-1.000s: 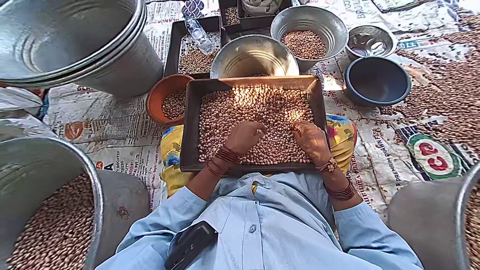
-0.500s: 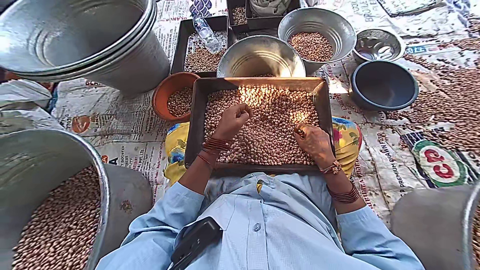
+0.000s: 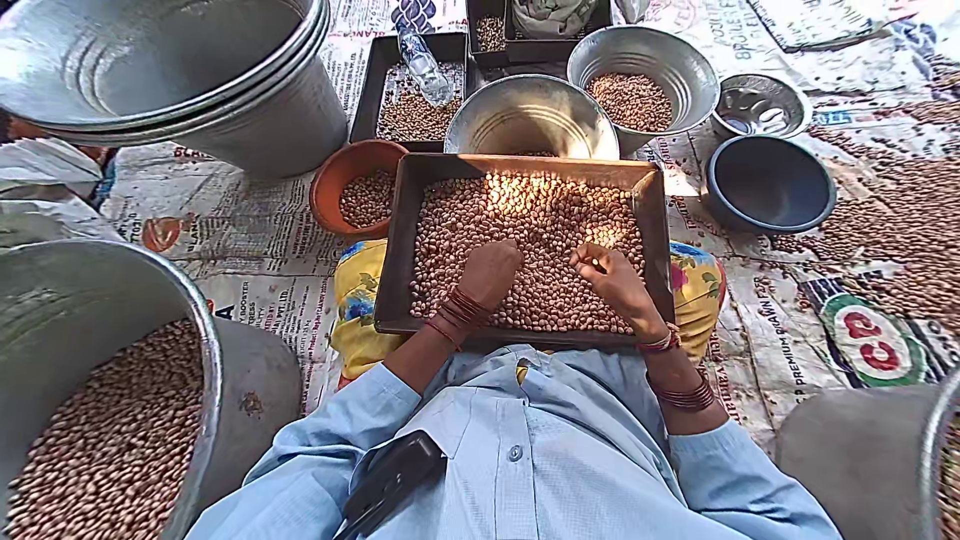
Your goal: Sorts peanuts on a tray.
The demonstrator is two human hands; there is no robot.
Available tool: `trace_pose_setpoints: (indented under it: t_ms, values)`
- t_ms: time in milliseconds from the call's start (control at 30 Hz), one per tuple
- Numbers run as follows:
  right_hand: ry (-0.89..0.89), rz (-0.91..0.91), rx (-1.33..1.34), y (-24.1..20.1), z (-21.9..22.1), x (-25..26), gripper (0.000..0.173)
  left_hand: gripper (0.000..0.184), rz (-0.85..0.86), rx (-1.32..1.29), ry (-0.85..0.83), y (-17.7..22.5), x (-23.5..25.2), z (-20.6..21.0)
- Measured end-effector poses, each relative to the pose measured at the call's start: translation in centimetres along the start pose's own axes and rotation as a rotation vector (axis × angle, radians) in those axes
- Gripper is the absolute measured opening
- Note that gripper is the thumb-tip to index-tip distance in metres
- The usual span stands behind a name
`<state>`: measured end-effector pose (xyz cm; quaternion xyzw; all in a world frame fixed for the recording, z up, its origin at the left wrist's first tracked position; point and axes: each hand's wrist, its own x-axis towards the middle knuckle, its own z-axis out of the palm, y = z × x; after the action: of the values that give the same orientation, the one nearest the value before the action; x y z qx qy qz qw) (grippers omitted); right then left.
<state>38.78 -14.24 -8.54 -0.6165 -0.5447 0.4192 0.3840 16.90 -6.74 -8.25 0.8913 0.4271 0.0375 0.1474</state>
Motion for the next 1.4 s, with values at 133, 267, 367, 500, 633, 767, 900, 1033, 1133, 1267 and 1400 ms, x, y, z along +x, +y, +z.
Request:
trace_pose_setpoints:
  t_ms: [133,267,367,500,633,767,900,1033,1133,1267,1400]
  values:
    - [0.016,-0.132,-0.557,-1.0,3.9,0.9,0.017,0.02,-0.015,0.045,-0.007,1.0,-0.2,0.1]
    - [-0.099,-0.076,-0.711,-1.6,5.1,1.4,0.019,0.022,-0.032,0.067,-0.036,0.9,-0.1,0.4]
    - [-0.086,-0.09,-0.673,-1.4,4.3,1.1,0.02,0.018,-0.053,-0.143,-0.016,-0.1,-0.1,0.0]
    - [-0.024,-0.221,-0.568,-3.5,2.2,-0.3,0.018,0.012,-0.208,-0.814,-0.11,-0.3,-0.7,-3.0]
    - [-0.058,-0.323,-0.554,-7.3,2.6,-1.7,0.015,0.014,-0.112,-1.236,-0.506,0.5,-0.7,-2.4]
    - [-0.071,-0.419,-0.559,-7.1,3.6,-1.9,0.018,0.014,-0.062,-1.171,-0.57,0.4,-0.5,-2.2]
    - [-0.009,-0.299,-0.633,-5.3,0.8,-2.4,0.022,0.005,-0.107,-0.746,-0.211,-5.2,-0.2,-5.1]
    - [-0.028,0.03,-0.8,-4.3,-2.6,-3.2,0.029,0.016,-0.44,-0.153,0.219,-11.0,0.4,-11.2]
    - [-0.003,0.2,-0.886,-4.3,-3.8,-3.4,0.034,0.02,-0.377,-0.069,0.42,-11.3,1.4,-11.9]
    - [-0.014,0.412,-0.956,-4.9,-4.1,-2.9,0.036,0.012,-0.163,-0.082,0.441,-6.8,3.0,-7.4]
    - [-0.063,0.472,-1.031,-4.6,-3.0,-2.8,0.036,0.008,-0.11,-0.043,0.427,-3.8,3.7,-3.9]
